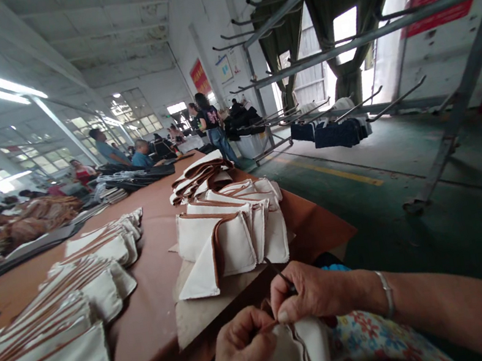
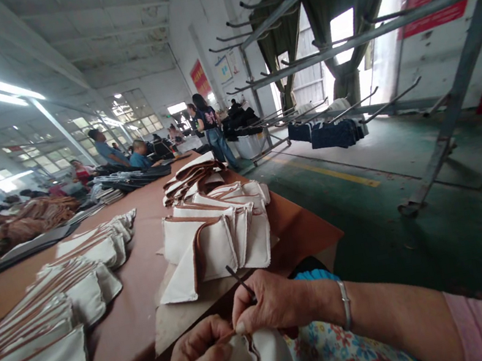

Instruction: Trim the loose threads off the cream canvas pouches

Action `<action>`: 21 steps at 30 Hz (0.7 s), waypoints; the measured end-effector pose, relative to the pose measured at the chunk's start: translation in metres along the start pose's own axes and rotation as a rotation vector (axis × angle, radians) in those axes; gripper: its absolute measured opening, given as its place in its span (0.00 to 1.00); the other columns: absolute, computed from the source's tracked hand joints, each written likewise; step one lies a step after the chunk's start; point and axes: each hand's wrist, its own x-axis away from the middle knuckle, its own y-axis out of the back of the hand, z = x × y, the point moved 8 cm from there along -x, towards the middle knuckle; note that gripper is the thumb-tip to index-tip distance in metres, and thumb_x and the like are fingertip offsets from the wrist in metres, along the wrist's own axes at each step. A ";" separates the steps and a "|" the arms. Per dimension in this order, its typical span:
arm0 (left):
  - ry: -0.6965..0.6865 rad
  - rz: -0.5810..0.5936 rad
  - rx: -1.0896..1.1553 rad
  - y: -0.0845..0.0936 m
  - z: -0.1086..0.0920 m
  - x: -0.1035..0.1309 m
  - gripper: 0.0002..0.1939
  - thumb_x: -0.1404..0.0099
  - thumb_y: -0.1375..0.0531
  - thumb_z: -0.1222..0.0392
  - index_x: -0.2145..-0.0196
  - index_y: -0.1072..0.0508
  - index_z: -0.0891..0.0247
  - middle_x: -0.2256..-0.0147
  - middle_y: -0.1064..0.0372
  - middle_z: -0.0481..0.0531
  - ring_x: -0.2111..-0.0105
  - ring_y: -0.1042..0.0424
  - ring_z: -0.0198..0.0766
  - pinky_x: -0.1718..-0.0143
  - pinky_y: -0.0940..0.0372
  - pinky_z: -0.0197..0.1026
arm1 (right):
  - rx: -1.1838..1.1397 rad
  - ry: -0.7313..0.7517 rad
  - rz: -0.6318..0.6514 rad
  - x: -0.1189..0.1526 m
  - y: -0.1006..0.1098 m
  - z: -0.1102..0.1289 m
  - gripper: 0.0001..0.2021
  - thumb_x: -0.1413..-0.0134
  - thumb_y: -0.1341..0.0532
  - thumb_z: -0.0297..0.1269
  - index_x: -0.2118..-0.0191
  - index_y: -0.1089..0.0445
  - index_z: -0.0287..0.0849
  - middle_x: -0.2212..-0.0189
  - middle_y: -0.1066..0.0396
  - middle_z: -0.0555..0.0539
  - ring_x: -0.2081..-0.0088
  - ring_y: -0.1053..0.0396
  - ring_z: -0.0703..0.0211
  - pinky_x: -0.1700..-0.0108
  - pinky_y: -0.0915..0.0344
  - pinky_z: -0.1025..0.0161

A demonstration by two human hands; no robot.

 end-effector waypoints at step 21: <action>0.028 0.102 0.032 0.001 0.003 -0.006 0.08 0.57 0.37 0.62 0.75 0.28 0.64 0.80 0.33 0.46 0.81 0.39 0.31 0.79 0.46 0.33 | -0.229 -0.064 -0.083 -0.006 -0.001 -0.019 0.09 0.56 0.34 0.38 0.71 0.28 0.36 0.80 0.31 0.52 0.83 0.40 0.70 0.81 0.46 0.73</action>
